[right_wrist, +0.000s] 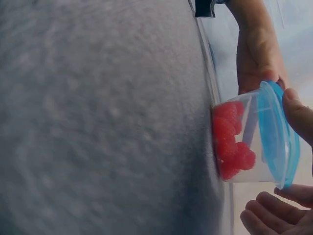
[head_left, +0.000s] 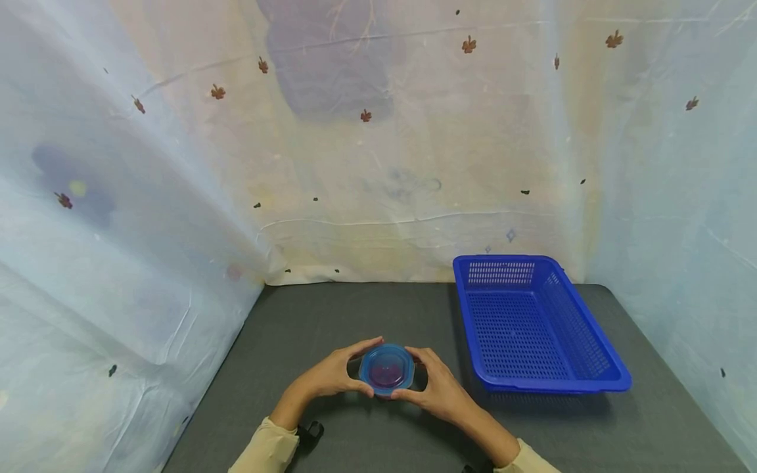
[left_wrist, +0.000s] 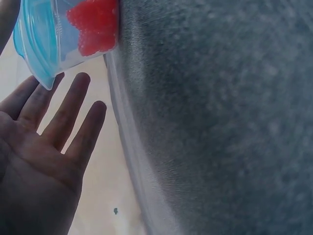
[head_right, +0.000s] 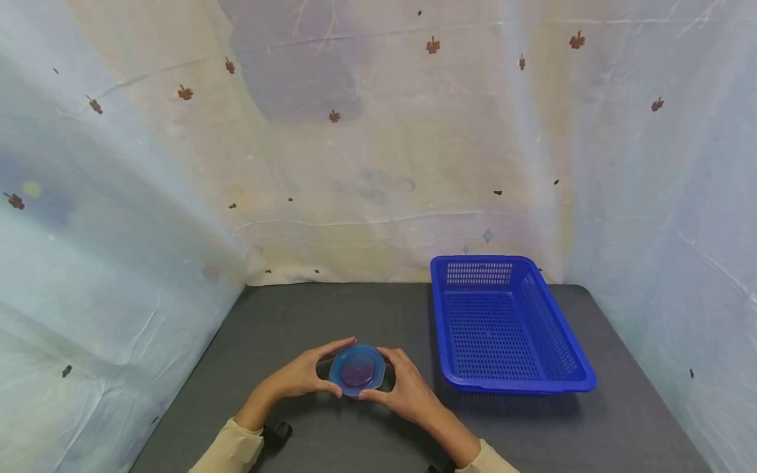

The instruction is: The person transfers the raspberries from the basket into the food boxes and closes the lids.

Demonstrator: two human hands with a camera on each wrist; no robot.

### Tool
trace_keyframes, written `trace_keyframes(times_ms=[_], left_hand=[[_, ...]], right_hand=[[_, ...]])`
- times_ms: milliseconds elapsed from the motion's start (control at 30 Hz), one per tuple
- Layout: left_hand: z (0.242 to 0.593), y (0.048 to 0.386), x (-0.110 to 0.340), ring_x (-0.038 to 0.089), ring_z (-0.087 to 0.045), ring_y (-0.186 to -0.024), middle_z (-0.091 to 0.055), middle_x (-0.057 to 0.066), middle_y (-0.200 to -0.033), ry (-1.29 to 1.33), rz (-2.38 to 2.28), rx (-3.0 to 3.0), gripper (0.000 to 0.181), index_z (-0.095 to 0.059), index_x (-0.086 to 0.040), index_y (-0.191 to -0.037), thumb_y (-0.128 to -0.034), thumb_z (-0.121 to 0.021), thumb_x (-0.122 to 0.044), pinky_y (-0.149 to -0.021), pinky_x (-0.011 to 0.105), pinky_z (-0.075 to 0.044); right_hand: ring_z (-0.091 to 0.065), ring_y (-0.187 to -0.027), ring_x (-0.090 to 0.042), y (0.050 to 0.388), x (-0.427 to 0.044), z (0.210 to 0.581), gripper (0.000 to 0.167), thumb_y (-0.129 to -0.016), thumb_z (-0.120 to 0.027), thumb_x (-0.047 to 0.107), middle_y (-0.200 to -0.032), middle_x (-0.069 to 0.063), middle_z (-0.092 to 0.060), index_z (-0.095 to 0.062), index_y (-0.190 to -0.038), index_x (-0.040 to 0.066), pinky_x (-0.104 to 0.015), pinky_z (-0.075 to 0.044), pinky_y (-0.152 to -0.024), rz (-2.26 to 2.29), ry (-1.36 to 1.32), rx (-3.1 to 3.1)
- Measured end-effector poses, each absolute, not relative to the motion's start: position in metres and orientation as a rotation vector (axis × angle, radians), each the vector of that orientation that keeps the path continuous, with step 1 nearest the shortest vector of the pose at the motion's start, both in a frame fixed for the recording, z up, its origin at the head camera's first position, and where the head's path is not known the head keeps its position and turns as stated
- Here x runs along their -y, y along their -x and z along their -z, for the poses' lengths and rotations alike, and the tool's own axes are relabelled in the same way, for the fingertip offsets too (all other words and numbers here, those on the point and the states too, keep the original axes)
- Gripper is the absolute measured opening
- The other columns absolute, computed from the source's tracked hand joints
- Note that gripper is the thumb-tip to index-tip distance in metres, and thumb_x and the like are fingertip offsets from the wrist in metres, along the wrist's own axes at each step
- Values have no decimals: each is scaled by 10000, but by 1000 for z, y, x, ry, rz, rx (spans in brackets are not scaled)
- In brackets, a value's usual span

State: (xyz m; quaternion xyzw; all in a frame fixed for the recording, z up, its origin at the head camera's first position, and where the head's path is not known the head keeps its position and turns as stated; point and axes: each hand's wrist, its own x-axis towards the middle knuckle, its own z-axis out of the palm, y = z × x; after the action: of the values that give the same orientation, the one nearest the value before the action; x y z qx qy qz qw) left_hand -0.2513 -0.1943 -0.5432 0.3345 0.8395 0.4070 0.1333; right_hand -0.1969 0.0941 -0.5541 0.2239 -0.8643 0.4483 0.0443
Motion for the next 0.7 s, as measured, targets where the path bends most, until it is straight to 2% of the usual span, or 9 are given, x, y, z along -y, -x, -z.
trace_keyframes(times_ms=[167,367,500,600,700], left_hand=[[542,251,194,282,-427,-1550,-400,-32,-1712,-957,-1177,-2423,1073,-341,-221,-1703,-828,-952,-341,-1244,590,-381],[542,252,195,293,-437,-1543,-404,-22,-1710,-966,-1175,-2411,1071,-332,-177,-1704,-841,-944,-341,-1240,593,-387],[542,253,195,290,-436,-1544,-398,-18,-1713,-966,-1168,-2412,1065,-331,-225,-1705,-841,-940,-360,-1241,582,-389],[540,253,196,311,-456,-1530,-411,19,-1706,-949,-1148,-2421,1053,-341,-225,-1701,-844,-934,-378,-1225,584,-410],[537,252,196,336,-479,-1512,-438,71,-1688,-934,-1113,-2436,1040,-358,-170,-1695,-851,-926,-385,-1209,593,-425]], right_hand=[[-631,-1291,-310,198,-96,550,949,-850,-912,466,-1411,-126,-609,-508,-1553,-28,-509,-543,-1102,-1388,-718,2633],[-647,-1300,-353,199,-99,547,924,-860,-906,449,-1438,-137,-620,-523,-1548,-34,-524,-558,-1079,-1375,-747,2655],[-667,-1270,-372,201,-100,546,928,-844,-914,445,-1420,-137,-638,-534,-1541,-34,-554,-566,-1059,-1364,-751,2665],[-669,-1270,-368,201,-100,545,930,-832,-916,457,-1406,-128,-655,-547,-1534,-29,-559,-565,-1060,-1352,-746,2675],[-666,-1278,-356,202,-100,544,921,-823,-918,475,-1395,-119,-671,-572,-1522,-13,-565,-559,-1065,-1320,-737,2687]])
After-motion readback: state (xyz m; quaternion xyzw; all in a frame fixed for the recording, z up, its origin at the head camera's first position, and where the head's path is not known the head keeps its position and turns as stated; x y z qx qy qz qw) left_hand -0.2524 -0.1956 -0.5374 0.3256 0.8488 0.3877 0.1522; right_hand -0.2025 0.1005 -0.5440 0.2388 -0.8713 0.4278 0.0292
